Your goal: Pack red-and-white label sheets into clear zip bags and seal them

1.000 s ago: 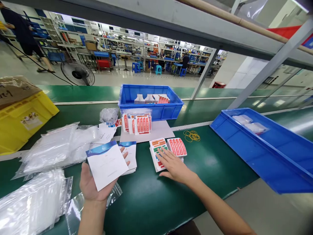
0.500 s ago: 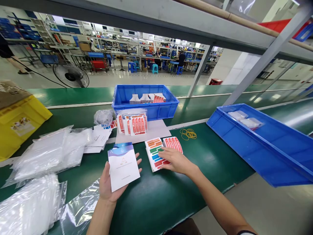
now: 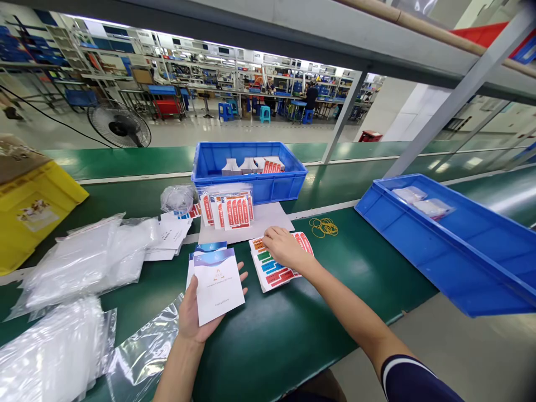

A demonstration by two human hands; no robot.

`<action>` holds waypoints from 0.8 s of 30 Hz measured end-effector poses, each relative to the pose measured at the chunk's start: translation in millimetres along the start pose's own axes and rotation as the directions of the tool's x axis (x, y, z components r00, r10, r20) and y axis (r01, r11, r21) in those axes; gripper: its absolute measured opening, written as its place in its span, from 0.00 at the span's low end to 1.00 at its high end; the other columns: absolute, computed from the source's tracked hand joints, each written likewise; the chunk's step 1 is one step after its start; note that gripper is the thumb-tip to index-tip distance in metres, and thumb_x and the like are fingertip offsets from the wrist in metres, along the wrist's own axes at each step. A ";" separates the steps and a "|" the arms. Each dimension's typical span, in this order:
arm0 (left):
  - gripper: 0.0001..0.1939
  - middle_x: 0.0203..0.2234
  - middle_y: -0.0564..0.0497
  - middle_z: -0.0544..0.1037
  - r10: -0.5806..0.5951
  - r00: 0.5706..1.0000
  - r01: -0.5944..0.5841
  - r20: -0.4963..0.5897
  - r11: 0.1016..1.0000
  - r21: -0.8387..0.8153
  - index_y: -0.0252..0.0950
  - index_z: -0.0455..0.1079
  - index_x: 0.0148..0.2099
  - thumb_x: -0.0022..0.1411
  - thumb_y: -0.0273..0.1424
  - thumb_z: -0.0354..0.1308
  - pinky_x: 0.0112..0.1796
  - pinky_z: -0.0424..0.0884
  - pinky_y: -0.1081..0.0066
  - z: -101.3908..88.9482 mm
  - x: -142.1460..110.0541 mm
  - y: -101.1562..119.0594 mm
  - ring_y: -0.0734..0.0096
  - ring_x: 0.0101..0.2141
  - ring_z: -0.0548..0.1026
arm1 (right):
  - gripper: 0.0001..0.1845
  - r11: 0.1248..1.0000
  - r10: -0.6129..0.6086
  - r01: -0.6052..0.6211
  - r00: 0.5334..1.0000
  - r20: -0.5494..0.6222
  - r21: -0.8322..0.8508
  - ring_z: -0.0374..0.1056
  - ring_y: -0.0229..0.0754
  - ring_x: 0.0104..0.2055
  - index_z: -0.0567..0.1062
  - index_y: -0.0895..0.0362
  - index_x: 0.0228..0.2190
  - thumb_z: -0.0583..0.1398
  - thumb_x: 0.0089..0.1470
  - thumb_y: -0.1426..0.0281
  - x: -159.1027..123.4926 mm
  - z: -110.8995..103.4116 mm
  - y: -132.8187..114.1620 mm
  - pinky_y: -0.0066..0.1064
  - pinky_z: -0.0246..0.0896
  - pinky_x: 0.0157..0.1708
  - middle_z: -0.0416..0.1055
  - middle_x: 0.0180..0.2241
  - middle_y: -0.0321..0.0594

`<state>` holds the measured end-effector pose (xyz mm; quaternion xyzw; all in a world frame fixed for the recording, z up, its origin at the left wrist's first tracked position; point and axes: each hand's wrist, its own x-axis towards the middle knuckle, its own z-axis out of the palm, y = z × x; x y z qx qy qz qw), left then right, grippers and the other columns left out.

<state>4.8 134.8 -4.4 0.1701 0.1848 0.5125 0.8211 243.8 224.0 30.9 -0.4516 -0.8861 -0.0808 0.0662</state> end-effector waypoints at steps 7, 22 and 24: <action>0.38 0.63 0.35 0.54 -0.015 1.000 0.014 -0.025 1.000 -0.025 0.42 0.40 0.68 0.63 0.52 0.43 0.54 0.51 0.36 1.4 1.2 -1.8 0.36 0.59 0.55 | 0.08 0.999 0.002 -0.003 0.999 0.036 0.032 0.58 0.48 0.48 0.69 0.63 0.40 0.53 0.58 0.77 5.0 -2.8 2.2 0.38 0.56 0.47 0.65 0.43 0.49; 0.31 0.55 0.43 0.69 -0.093 0.943 0.140 0.320 0.982 -0.126 0.36 0.65 0.59 0.67 0.48 0.36 0.60 0.46 0.48 -11.1 0.3 -18.1 0.48 0.59 0.59 | 0.07 0.568 -0.107 0.090 0.994 -0.036 0.818 0.66 0.34 0.33 0.67 0.58 0.30 0.59 0.57 0.68 -4.8 -70.8 -34.4 0.24 0.59 0.34 0.69 0.31 0.33; 0.31 0.57 0.43 0.66 -0.105 0.922 0.159 0.372 0.980 -0.116 0.38 0.62 0.60 0.66 0.49 0.36 0.59 0.44 0.43 -7.0 -3.1 -24.7 0.44 0.59 0.58 | 0.05 0.647 -0.027 0.079 0.996 -0.080 0.758 0.66 0.36 0.34 0.67 0.58 0.30 0.60 0.56 0.70 1.2 -58.8 -51.3 0.26 0.59 0.35 0.70 0.31 0.34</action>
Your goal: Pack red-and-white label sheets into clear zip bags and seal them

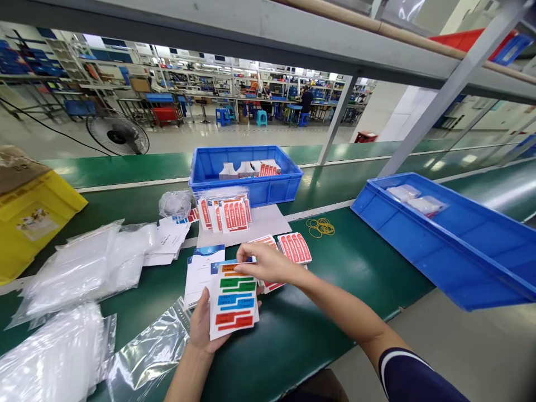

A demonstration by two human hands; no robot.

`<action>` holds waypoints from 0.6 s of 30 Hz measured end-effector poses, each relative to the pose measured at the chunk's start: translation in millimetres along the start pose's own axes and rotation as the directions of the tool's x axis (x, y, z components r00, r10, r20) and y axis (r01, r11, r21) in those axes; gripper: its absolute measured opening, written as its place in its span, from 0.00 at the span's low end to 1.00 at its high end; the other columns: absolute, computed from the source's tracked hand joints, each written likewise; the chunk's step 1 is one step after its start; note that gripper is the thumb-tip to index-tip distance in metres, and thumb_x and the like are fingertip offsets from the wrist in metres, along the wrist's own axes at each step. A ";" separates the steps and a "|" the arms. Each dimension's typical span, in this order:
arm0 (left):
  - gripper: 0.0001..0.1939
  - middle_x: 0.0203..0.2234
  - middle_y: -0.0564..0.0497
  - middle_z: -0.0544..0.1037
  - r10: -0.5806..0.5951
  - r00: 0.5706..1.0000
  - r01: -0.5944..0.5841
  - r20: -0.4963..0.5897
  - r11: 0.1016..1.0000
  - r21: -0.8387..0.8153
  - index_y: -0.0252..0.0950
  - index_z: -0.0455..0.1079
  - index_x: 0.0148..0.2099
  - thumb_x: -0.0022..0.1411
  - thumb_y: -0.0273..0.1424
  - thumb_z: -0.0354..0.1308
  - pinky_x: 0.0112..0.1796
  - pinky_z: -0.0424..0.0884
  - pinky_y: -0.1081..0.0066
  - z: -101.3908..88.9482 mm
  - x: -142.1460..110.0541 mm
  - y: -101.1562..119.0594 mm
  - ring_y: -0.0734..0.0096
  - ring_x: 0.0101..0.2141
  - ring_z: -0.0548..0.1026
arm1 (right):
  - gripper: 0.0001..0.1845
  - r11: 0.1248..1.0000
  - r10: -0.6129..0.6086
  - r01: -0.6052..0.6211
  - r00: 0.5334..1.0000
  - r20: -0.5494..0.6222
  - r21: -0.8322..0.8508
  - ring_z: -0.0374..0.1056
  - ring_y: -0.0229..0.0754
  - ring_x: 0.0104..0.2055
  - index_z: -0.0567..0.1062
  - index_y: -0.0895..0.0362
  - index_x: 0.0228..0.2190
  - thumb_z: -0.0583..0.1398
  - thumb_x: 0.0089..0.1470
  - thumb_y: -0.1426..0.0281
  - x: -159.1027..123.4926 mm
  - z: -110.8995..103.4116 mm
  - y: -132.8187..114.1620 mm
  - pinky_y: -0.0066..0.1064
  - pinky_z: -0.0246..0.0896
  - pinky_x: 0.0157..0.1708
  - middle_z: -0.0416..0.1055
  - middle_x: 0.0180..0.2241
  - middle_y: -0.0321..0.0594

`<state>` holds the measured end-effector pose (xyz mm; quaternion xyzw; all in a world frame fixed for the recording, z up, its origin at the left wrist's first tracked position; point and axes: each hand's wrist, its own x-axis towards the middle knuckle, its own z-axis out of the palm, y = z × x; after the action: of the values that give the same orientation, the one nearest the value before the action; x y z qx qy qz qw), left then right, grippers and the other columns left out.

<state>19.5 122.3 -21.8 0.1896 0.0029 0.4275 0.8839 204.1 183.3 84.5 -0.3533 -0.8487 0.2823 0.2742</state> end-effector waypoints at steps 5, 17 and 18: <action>0.30 0.61 0.40 0.60 -0.008 0.999 0.007 0.042 0.999 0.040 0.41 0.54 0.65 0.66 0.46 0.38 0.56 0.39 0.35 9.9 1.3 -6.9 0.37 0.60 0.51 | 0.18 0.933 -0.179 0.099 0.961 -0.208 -0.347 0.59 0.46 0.54 0.67 0.60 0.45 0.61 0.55 0.66 -10.2 3.5 21.6 0.38 0.55 0.54 0.66 0.50 0.48; 0.32 0.61 0.43 0.59 0.040 0.992 -0.028 0.122 0.995 -0.101 0.45 0.46 0.67 0.67 0.48 0.24 0.58 0.37 0.38 4.2 3.7 -14.9 0.48 0.62 0.49 | 0.25 0.689 0.078 0.029 0.990 0.115 -0.724 0.53 0.52 0.62 0.65 0.67 0.50 0.61 0.55 0.65 -113.4 -55.6 102.7 0.42 0.54 0.60 0.57 0.59 0.55; 0.33 0.61 0.43 0.59 0.029 0.992 -0.017 0.122 0.995 -0.101 0.45 0.47 0.67 0.66 0.48 0.24 0.58 0.37 0.38 3.1 4.3 -16.0 0.48 0.62 0.49 | 0.22 0.696 0.091 0.010 0.991 0.103 -0.718 0.55 0.51 0.61 0.66 0.65 0.50 0.60 0.56 0.66 -113.9 -53.9 104.8 0.41 0.55 0.60 0.58 0.59 0.54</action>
<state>34.7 115.6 -23.6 0.1714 -0.0750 0.4248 0.8857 354.9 174.7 20.9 -0.4315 -0.8996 -0.0419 0.0527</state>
